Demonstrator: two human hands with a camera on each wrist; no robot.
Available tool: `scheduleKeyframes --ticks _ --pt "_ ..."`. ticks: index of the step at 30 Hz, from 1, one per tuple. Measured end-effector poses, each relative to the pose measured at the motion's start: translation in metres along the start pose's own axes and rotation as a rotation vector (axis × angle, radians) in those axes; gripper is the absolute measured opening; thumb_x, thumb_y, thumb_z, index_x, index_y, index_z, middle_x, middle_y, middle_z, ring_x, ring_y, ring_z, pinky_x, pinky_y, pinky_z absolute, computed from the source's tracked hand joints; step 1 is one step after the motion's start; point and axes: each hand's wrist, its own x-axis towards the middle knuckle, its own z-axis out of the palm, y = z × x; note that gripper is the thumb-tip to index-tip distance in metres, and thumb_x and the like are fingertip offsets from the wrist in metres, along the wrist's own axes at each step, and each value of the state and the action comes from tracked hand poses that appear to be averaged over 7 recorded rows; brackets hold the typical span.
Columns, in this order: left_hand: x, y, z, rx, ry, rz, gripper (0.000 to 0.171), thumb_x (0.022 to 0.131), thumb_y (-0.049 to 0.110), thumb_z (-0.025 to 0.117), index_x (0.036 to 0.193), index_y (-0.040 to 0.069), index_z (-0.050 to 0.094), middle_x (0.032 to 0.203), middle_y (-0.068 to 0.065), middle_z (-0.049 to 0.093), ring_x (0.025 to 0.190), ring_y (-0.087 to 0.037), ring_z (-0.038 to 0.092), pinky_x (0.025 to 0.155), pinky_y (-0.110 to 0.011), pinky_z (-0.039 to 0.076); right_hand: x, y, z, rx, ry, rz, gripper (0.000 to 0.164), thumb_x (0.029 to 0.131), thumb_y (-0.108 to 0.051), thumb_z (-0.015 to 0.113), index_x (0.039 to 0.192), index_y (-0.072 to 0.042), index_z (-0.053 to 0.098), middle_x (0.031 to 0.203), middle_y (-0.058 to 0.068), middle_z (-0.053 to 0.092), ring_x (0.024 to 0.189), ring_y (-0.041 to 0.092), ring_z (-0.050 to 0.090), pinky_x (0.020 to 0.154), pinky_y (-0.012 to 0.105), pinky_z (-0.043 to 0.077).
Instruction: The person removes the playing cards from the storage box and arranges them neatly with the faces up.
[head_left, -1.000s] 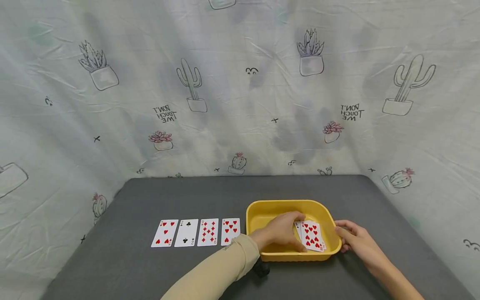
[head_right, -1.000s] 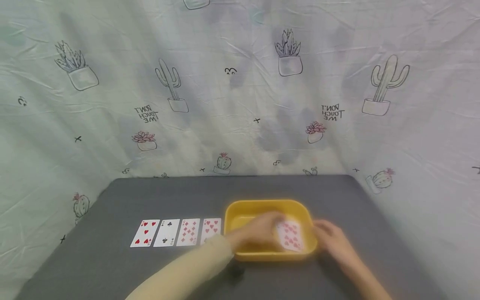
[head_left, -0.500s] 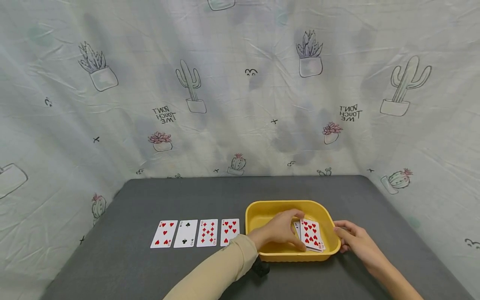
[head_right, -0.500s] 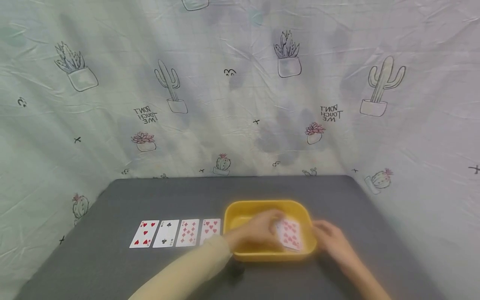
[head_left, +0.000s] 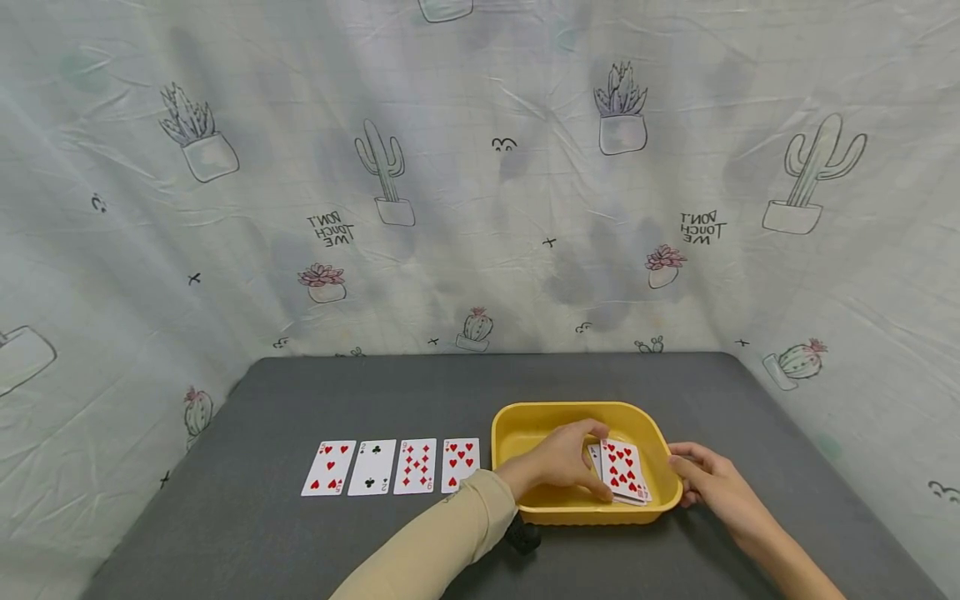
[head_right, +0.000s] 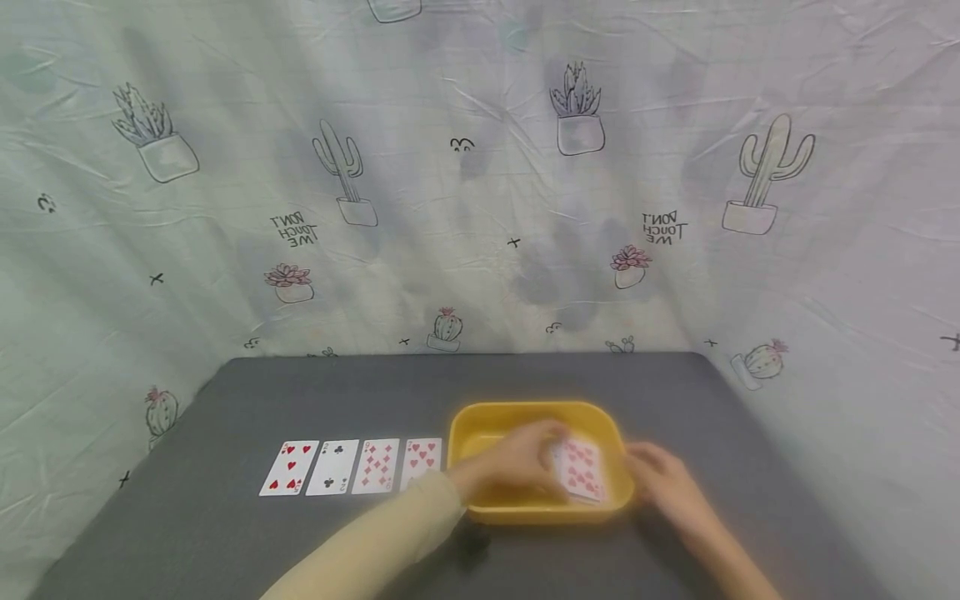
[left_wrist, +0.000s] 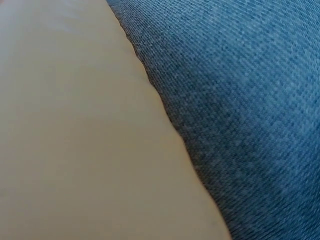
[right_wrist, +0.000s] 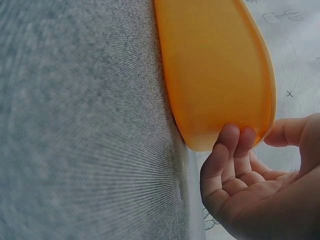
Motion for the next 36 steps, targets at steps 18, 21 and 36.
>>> scheduleKeyframes --ticks 18,21,36 --pt "-0.036 0.011 -0.038 -0.144 0.015 0.092 0.081 0.069 0.028 0.092 0.139 0.023 0.052 0.127 0.016 0.054 0.082 -0.006 0.06 0.067 -0.023 0.051 0.0 -0.002 -0.001 0.002 -0.006 -0.003 0.049 0.102 -0.027 0.055 0.133 0.01 0.046 0.081 0.011 0.056 0.067 0.019 0.055 0.063 0.034 0.051" --pt "-0.07 0.015 -0.062 -0.154 0.029 0.107 0.082 0.07 0.03 0.092 0.141 0.027 0.051 0.118 0.01 0.058 0.075 -0.011 0.06 0.061 -0.027 0.051 0.001 0.0 -0.002 0.0 -0.012 0.006 0.049 0.102 -0.027 0.055 0.134 0.009 0.045 0.083 0.011 0.057 0.068 0.021 0.056 0.064 0.035 0.051" --pt "-0.253 -0.111 -0.199 0.034 0.286 -0.132 0.082 0.07 0.031 0.091 0.141 0.031 0.049 0.135 0.003 0.051 0.108 -0.032 0.052 0.084 -0.047 0.048 0.002 -0.002 0.0 -0.004 0.005 0.014 0.049 0.103 -0.026 0.055 0.134 0.011 0.045 0.087 0.012 0.061 0.069 0.021 0.057 0.063 0.034 0.051"
